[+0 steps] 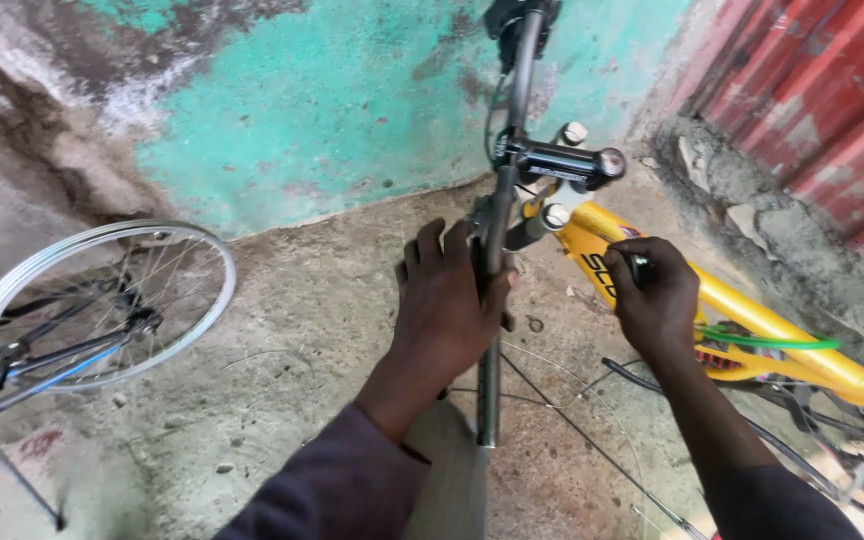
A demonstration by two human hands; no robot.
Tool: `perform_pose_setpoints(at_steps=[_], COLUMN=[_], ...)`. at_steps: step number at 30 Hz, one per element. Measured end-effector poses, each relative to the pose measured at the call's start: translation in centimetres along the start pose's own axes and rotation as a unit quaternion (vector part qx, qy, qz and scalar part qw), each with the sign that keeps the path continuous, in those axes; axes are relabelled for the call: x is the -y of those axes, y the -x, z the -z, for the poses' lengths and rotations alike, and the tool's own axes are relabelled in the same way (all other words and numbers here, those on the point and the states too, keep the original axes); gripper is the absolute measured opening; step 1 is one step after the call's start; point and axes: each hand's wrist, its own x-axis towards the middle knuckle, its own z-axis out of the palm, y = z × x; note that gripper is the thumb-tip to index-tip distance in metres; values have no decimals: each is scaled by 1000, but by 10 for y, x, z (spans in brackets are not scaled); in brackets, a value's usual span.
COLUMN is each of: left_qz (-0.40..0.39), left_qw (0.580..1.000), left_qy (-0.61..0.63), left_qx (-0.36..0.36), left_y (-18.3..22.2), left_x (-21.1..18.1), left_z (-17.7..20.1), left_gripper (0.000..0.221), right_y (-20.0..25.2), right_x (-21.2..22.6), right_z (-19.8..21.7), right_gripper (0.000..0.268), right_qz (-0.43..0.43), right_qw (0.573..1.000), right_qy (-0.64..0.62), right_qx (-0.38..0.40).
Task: Securing cable housing, threading cables, and adjusting components on bicycle frames using a multi-tool.
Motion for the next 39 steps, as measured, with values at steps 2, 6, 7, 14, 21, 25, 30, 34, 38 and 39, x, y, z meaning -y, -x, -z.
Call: perform_pose_setpoints(at_steps=[2, 6, 7, 14, 21, 25, 30, 34, 38, 39], left_qz=[26, 95, 131, 220, 264, 346, 311, 121, 131, 144], left_qw=[999, 985, 970, 962, 941, 922, 916, 875, 764, 756], left_qy=[17, 136, 189, 140, 73, -24, -12, -203, -189, 25], left_qx=[10, 54, 82, -76, -200, -172, -254, -423, -603, -638], left_y=[16, 60, 70, 118, 186, 236, 245, 217, 172, 164], left_x=[11, 40, 46, 168, 259, 305, 336, 397, 438, 445], left_z=[4, 20, 27, 52, 69, 75, 107, 184, 297, 320], left_gripper=[74, 93, 91, 55, 38, 43, 40, 47, 56, 91], right_y=[-2, 3, 4, 7, -13, -8, 2, 18, 26, 26], right_x=[1, 19, 27, 60, 205, 296, 321, 336, 320, 309], right_z=[-4, -5, -3, -8, -97, -152, -227, -263, -274, -278], right_gripper=[9, 6, 8, 11, 14, 22, 22, 21, 17, 15], right_qz=[3, -24, -45, -22, 142, 313, 293, 188, 125, 142], right_qw=[999, 999, 998, 993, 946, 862, 790, 776, 787, 791], right_qy=[-37, -28, -22, 53, 20, 26, 147, 174, 164, 134], right_qx=[5, 28, 29, 104, 291, 398, 518, 577, 582, 579])
